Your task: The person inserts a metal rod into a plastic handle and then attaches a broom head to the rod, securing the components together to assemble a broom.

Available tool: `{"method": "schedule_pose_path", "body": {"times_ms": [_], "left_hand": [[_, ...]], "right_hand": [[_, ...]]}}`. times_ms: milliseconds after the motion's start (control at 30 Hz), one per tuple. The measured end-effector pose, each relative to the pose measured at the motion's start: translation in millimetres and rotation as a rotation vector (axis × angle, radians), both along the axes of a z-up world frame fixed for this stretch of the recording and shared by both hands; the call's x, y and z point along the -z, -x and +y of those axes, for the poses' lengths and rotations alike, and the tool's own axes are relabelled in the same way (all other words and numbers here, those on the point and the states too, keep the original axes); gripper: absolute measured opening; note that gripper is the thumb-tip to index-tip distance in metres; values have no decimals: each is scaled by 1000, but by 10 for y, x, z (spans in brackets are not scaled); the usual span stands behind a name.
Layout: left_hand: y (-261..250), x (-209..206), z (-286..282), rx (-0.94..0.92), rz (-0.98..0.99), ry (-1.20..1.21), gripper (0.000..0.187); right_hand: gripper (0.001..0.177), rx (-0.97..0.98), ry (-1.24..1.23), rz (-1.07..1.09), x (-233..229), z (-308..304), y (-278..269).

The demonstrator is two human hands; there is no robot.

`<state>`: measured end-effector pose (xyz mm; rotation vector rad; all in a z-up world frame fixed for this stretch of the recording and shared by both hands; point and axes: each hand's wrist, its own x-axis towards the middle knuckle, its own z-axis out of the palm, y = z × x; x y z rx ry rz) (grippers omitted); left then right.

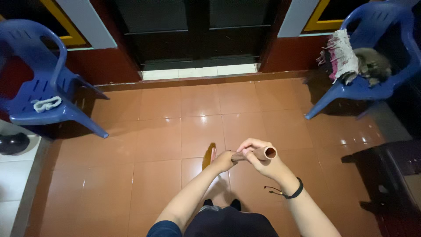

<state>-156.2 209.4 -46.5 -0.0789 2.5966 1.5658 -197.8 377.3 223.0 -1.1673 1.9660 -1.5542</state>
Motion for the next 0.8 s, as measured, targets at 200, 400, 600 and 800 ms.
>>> {"method": "schedule_pose_path", "body": {"times_ms": [200,400,600,800], "left_hand": [[-50,-359,-58,18,115,74,16],[-310,-387,-367,12,178,131,14],[-647,-206,-922,-18,175,249,17],[-949,94,-1510,-45,56,319,14]], "right_hand": [[16,48,65,-200,-210,142,-16],[16,-27,233,-316,-112,96,-53],[19,-70,303,-390,291,-171,-112],[18,-113,264,-409,833,-529,-219]]}}
